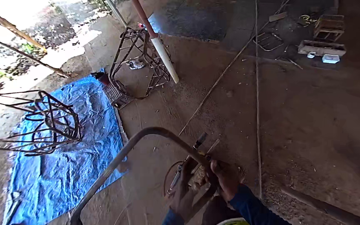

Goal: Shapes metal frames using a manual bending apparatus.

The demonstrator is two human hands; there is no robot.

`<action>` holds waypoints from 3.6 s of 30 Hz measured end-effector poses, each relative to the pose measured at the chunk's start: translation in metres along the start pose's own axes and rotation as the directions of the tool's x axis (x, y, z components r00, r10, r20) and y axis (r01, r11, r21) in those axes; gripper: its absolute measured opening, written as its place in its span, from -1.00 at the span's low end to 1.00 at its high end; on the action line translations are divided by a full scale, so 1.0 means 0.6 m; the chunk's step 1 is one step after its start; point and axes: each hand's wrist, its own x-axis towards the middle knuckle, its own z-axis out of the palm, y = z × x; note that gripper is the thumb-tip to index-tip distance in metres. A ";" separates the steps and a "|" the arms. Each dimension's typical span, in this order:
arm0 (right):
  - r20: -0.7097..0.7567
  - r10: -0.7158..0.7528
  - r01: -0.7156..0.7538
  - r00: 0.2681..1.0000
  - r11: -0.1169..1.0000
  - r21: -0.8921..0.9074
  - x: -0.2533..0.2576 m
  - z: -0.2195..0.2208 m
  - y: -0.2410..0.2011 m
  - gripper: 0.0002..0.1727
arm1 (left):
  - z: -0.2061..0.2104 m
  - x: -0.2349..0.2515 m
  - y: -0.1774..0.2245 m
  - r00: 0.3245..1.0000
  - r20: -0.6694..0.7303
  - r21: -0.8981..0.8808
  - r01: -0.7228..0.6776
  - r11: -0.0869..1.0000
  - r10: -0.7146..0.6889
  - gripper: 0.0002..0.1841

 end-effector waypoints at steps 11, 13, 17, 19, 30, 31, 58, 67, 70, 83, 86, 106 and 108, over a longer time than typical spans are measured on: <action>-0.250 0.612 -0.582 0.750 0.791 0.188 0.253 -0.127 0.320 -0.45 | 0.065 0.003 -0.083 0.692 -0.668 0.254 0.558 0.790 -0.273 -0.60; -0.283 0.621 -0.588 0.731 0.784 0.201 0.254 -0.122 0.320 -0.55 | 0.060 0.014 -0.099 0.669 -0.704 0.311 0.592 0.743 -0.238 -0.51; -0.284 0.603 -0.584 0.745 0.796 0.157 0.210 -0.184 0.248 -0.57 | 0.070 0.042 -0.091 0.669 -0.717 0.358 0.596 0.719 -0.197 -0.39; -0.192 0.544 -0.512 0.817 0.837 0.190 0.175 -0.202 0.172 -0.52 | 0.062 0.054 -0.085 0.645 -0.737 0.344 0.614 0.711 -0.201 -0.32; 0.055 -0.078 0.052 0.995 0.926 0.375 0.104 -0.193 -0.092 -0.30 | 0.041 0.057 -0.121 0.579 -0.790 0.313 0.661 0.682 -0.200 -0.61; 0.054 -0.063 0.038 0.997 0.923 0.383 0.107 -0.193 -0.090 -0.29 | 0.040 0.056 -0.122 0.589 -0.784 0.321 0.655 0.684 -0.196 -0.61; -0.326 0.463 -0.566 0.824 0.683 -0.462 0.216 -0.118 0.290 -0.26 | 0.026 -0.038 -0.059 0.751 -0.449 0.349 0.647 0.678 -0.485 -0.59; -0.134 0.009 -0.087 0.991 0.803 -0.590 -0.005 -0.009 0.094 -0.40 | 0.131 -0.052 0.037 0.714 0.109 0.859 0.283 0.428 -0.692 -0.53; -0.384 0.063 -0.241 0.921 0.868 -0.435 0.012 -0.046 0.135 -0.44 | 0.117 -0.057 0.032 0.698 0.285 0.908 0.024 0.419 -0.657 -0.33; -0.507 0.236 -0.332 0.829 0.937 -0.106 0.042 -0.130 0.117 -0.52 | -0.084 0.029 -0.087 0.923 -0.266 0.736 0.381 0.560 -0.278 -0.54; -0.515 0.250 -0.347 0.820 0.933 -0.099 0.041 -0.135 0.113 -0.54 | -0.081 0.023 -0.087 0.926 -0.280 0.722 0.377 0.580 -0.253 -0.55; -0.477 0.203 -0.357 0.855 0.897 -0.259 0.076 -0.140 0.054 -0.62 | -0.096 0.043 -0.081 0.893 -0.273 0.747 0.431 0.506 -0.358 -0.64; -0.474 0.200 -0.356 0.858 0.895 -0.268 0.084 -0.138 0.049 -0.62 | -0.096 0.048 -0.078 0.884 -0.270 0.743 0.443 0.502 -0.381 -0.63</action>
